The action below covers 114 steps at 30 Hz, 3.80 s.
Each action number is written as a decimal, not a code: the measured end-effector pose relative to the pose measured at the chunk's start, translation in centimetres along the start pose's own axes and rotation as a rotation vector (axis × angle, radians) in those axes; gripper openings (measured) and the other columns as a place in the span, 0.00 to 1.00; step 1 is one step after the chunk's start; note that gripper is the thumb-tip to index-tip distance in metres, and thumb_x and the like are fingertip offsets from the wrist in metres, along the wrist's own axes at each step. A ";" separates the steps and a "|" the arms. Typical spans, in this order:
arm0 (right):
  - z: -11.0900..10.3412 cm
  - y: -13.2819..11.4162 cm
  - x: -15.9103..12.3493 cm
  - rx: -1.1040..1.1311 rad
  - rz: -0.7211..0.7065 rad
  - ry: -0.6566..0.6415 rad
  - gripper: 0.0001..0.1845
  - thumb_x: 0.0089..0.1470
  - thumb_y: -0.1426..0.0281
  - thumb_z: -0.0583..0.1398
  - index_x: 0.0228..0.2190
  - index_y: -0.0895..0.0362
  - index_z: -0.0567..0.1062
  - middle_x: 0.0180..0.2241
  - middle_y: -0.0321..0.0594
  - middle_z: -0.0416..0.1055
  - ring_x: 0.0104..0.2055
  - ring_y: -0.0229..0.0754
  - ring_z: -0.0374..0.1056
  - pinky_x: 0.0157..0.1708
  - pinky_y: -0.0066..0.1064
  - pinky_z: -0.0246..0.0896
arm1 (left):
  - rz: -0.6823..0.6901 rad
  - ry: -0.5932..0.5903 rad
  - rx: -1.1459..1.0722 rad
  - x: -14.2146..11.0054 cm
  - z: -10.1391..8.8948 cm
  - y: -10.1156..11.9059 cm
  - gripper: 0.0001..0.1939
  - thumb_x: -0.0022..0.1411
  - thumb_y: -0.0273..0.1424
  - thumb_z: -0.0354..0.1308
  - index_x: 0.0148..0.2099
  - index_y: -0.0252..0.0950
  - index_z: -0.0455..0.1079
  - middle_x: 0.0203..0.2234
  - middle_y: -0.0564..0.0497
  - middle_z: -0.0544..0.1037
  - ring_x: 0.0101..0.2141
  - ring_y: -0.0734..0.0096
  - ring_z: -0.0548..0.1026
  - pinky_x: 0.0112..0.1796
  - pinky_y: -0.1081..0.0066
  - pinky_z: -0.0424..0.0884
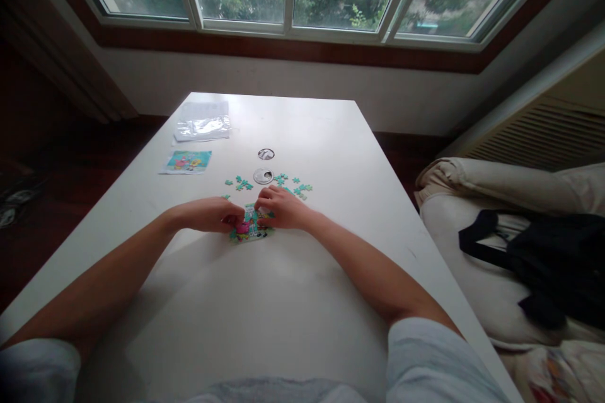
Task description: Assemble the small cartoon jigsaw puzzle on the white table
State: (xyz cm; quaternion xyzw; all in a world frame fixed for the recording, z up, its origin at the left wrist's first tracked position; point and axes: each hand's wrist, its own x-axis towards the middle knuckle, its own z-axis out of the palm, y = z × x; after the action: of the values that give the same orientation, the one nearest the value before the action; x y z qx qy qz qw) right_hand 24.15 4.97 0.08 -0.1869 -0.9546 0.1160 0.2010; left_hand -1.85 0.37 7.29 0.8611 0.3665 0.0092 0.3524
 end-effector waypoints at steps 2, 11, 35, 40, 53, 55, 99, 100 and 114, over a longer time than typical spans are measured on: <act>0.0 0.0 0.0 0.001 0.003 0.003 0.14 0.57 0.59 0.68 0.42 0.53 0.79 0.45 0.45 0.72 0.47 0.47 0.65 0.49 0.38 0.60 | -0.005 0.015 0.018 0.0 0.0 -0.1 0.08 0.49 0.24 0.58 0.33 0.40 0.76 0.22 0.55 0.75 0.22 0.72 0.67 0.25 0.72 0.56; 0.2 0.3 -0.1 0.003 0.013 0.002 0.15 0.57 0.59 0.68 0.42 0.53 0.78 0.45 0.45 0.72 0.48 0.47 0.65 0.48 0.38 0.61 | -0.041 -0.021 0.151 0.0 -0.3 -0.1 0.10 0.52 0.23 0.57 0.35 0.40 0.76 0.25 0.55 0.77 0.25 0.71 0.68 0.27 0.71 0.55; 0.5 0.6 -0.1 -0.002 0.004 0.016 0.15 0.58 0.58 0.67 0.42 0.54 0.78 0.45 0.46 0.72 0.47 0.47 0.64 0.48 0.38 0.61 | -0.083 -0.014 0.287 0.1 0.0 0.1 0.08 0.56 0.26 0.57 0.37 0.40 0.76 0.27 0.55 0.78 0.27 0.72 0.70 0.29 0.72 0.57; 0.6 0.6 -0.1 0.000 0.006 0.021 0.15 0.58 0.57 0.67 0.42 0.54 0.78 0.45 0.46 0.72 0.47 0.47 0.64 0.48 0.38 0.60 | -0.096 0.008 0.319 0.1 0.3 0.0 0.08 0.55 0.26 0.57 0.36 0.40 0.76 0.26 0.54 0.77 0.27 0.71 0.71 0.29 0.72 0.56; 0.3 0.4 0.0 0.002 -0.002 0.017 0.15 0.59 0.58 0.66 0.42 0.54 0.77 0.45 0.46 0.72 0.47 0.47 0.64 0.48 0.38 0.61 | -0.113 0.012 0.387 0.4 1.1 -0.1 0.07 0.61 0.33 0.57 0.32 0.39 0.73 0.24 0.52 0.77 0.23 0.70 0.67 0.27 0.69 0.53; 0.2 0.4 0.0 -0.006 -0.002 0.013 0.16 0.59 0.57 0.66 0.42 0.55 0.77 0.45 0.46 0.72 0.47 0.47 0.64 0.48 0.38 0.61 | -0.115 0.024 0.398 0.4 1.3 -0.4 0.06 0.61 0.32 0.58 0.32 0.39 0.73 0.24 0.52 0.77 0.24 0.69 0.68 0.27 0.69 0.53; 0.9 0.4 -1.2 -0.094 0.204 0.147 0.07 0.65 0.65 0.60 0.38 0.55 0.75 0.42 0.45 0.72 0.45 0.46 0.63 0.48 0.40 0.58 | 0.044 0.507 0.465 -3.8 7.4 -3.9 0.28 0.74 0.39 0.51 0.73 0.42 0.57 0.68 0.45 0.64 0.68 0.53 0.58 0.67 0.50 0.55; 0.9 0.4 -1.1 -0.092 0.202 0.142 0.07 0.65 0.65 0.60 0.38 0.55 0.75 0.42 0.45 0.72 0.45 0.46 0.63 0.48 0.40 0.58 | 0.002 0.551 0.466 -3.8 7.3 -4.2 0.27 0.74 0.38 0.51 0.71 0.40 0.60 0.66 0.43 0.67 0.66 0.52 0.61 0.65 0.51 0.58; 0.8 0.7 -1.1 -0.072 0.191 0.135 0.06 0.65 0.66 0.60 0.38 0.55 0.75 0.42 0.45 0.71 0.44 0.47 0.63 0.48 0.40 0.59 | 0.040 0.594 0.280 -3.9 5.9 -5.3 0.12 0.73 0.32 0.51 0.47 0.40 0.76 0.44 0.46 0.79 0.46 0.64 0.75 0.50 0.64 0.72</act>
State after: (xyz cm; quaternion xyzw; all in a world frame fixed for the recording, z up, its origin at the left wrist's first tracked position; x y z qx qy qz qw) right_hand 24.93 5.09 -1.24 -0.2915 -0.9203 0.0875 0.2459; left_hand -6.39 -3.13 0.59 0.8679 0.4340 0.2163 0.1079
